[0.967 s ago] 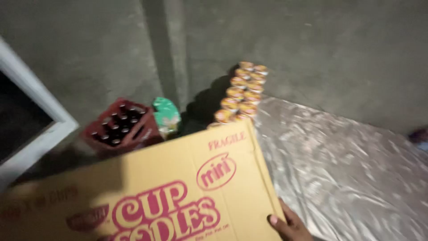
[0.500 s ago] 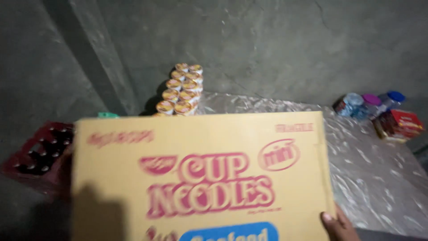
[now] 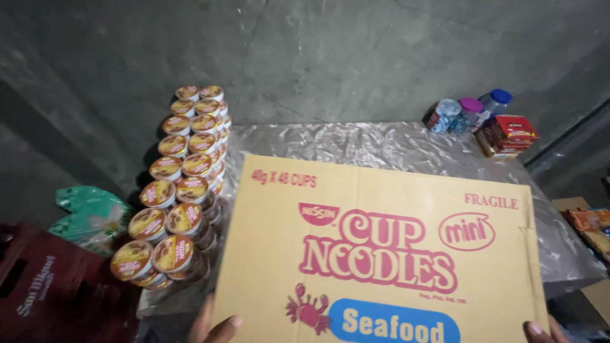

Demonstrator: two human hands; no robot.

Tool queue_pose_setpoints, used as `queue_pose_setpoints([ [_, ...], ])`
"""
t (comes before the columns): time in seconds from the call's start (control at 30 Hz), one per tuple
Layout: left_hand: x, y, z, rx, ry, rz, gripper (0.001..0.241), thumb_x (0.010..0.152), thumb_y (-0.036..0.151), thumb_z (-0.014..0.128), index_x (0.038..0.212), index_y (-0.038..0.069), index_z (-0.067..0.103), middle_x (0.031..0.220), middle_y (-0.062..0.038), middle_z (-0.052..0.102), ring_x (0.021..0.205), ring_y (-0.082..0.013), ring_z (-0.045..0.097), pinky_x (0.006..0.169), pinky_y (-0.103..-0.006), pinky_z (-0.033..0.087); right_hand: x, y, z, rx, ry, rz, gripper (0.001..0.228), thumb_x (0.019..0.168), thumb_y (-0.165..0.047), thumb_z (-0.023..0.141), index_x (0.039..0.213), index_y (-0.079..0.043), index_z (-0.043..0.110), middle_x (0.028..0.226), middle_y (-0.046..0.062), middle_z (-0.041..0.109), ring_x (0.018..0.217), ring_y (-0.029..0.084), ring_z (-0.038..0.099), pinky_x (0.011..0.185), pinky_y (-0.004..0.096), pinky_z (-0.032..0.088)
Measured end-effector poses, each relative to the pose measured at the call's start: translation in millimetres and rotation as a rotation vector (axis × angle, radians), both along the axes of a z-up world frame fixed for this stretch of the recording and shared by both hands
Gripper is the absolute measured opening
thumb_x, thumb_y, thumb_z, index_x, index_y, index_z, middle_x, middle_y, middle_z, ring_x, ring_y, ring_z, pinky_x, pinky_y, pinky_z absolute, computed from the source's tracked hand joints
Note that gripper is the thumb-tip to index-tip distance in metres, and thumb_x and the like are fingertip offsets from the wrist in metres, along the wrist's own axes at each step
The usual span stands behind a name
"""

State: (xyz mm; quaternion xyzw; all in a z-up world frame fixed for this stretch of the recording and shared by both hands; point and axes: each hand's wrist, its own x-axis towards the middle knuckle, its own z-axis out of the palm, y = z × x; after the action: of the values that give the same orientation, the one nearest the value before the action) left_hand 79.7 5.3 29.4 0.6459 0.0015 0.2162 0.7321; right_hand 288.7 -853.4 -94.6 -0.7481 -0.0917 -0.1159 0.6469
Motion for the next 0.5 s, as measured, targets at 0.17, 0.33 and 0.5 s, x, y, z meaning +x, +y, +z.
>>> queue_pose_setpoints([
  [0.17, 75.4, -15.2, 37.2, -0.307, 0.415, -0.198, 0.072, 0.081, 0.015, 0.071, 0.147, 0.003, 0.044, 0.143, -0.017, 0.059, 0.132, -0.0269, 0.055, 0.110, -0.0431, 0.041, 48.5, 19.8, 17.0, 0.034, 0.144, -0.087, 0.050, 0.105, -0.020, 0.062, 0.143, 0.013, 0.054, 0.123, 0.020, 0.066, 0.122, 0.026, 0.062, 0.110, 0.039, 0.044],
  [0.33, 123.8, 0.5, -14.3, 0.071, 0.566, -0.046, 0.065, 0.084, 0.028, 0.071, 0.142, 0.006, 0.051, 0.124, -0.011, 0.073, 0.111, -0.0201, 0.068, 0.096, -0.0366, 0.053, 83.0, 124.3, 83.9, 0.086, 0.624, -0.225, 0.057, 0.102, -0.025, 0.057, 0.152, 0.002, 0.050, 0.134, 0.015, 0.064, 0.129, 0.024, 0.057, 0.106, 0.041, 0.041],
  [0.5, 175.8, 14.9, -19.7, 0.056, 0.594, -0.024, 0.058, 0.084, 0.028, 0.072, 0.135, 0.006, 0.057, 0.113, -0.009, 0.075, 0.102, -0.0178, 0.069, 0.090, -0.0338, 0.054, 117.0, 255.1, 165.0, -0.044, 0.808, -0.243, 0.059, 0.102, -0.032, 0.057, 0.153, -0.004, 0.050, 0.140, 0.014, 0.062, 0.133, 0.025, 0.053, 0.110, 0.040, 0.038],
])
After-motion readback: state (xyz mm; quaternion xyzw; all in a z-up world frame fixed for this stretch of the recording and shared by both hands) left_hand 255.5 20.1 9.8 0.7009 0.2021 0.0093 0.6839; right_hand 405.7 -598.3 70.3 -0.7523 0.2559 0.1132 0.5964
